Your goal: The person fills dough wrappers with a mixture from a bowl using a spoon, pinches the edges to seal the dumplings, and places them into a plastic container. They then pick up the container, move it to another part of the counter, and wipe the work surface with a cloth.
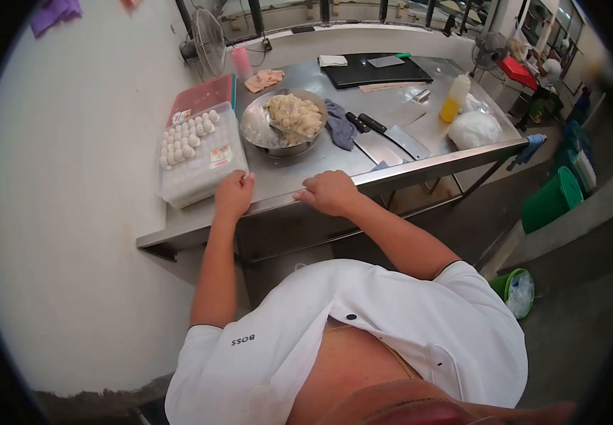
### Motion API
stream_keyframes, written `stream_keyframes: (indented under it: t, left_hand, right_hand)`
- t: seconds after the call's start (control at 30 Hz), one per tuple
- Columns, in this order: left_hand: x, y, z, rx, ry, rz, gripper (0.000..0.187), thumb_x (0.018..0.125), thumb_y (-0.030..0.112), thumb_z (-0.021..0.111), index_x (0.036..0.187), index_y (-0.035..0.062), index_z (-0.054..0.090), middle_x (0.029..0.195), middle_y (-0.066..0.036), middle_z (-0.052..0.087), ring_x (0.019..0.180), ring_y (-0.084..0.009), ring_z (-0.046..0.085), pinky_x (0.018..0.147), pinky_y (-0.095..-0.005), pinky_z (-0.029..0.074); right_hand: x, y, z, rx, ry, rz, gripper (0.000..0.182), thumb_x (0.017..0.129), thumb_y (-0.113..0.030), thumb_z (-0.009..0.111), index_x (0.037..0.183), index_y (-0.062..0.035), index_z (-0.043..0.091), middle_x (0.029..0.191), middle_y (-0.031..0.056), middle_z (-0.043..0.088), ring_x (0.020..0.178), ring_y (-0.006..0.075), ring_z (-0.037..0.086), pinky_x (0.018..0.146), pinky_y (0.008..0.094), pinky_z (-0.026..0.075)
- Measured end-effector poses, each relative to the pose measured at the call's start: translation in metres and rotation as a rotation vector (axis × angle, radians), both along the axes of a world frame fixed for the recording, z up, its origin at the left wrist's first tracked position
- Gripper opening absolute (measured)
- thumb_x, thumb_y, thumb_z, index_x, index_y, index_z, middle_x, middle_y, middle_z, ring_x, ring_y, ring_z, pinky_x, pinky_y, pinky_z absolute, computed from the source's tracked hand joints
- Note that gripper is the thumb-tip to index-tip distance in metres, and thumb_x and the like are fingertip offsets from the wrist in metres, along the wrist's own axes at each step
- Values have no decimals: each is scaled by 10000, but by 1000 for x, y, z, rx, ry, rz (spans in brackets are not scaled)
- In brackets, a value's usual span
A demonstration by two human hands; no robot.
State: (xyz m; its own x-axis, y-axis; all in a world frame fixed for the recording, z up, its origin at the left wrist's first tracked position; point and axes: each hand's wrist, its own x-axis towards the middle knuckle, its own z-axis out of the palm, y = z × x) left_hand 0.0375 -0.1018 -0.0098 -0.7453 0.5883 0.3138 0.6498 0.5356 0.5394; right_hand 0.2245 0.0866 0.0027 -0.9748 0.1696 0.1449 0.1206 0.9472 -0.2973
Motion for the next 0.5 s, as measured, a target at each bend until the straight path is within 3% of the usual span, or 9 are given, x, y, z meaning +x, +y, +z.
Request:
stream_keyframes:
  t: [0.27, 0.33, 0.5]
  left_hand:
    - [-1, 3, -5, -261, 70, 148, 430, 903, 416, 580, 941, 4, 693, 878, -227, 680, 878, -409, 647, 766, -476, 494]
    - [7, 3, 0, -273, 76, 191, 439, 903, 430, 549, 859, 19, 693, 887, -238, 671, 893, -431, 631, 795, -516, 485]
    - [14, -2, 0, -300, 103, 261, 454, 910, 441, 549, 868, 14, 697, 882, -232, 678, 892, -427, 634, 787, -503, 485]
  right_hand:
    - [5, 13, -9, 24, 85, 121, 582, 920, -595, 488, 890, -45, 675, 854, 169, 681, 845, 373, 651, 726, 481, 495]
    - [2, 12, -16, 19, 159, 130, 590, 902, -606, 509, 865, -38, 663, 835, 170, 678, 820, 372, 653, 714, 491, 496]
    - [1, 10, -16, 29, 163, 116, 531, 924, -554, 515, 857, -43, 644, 805, 177, 663, 809, 384, 639, 687, 499, 487]
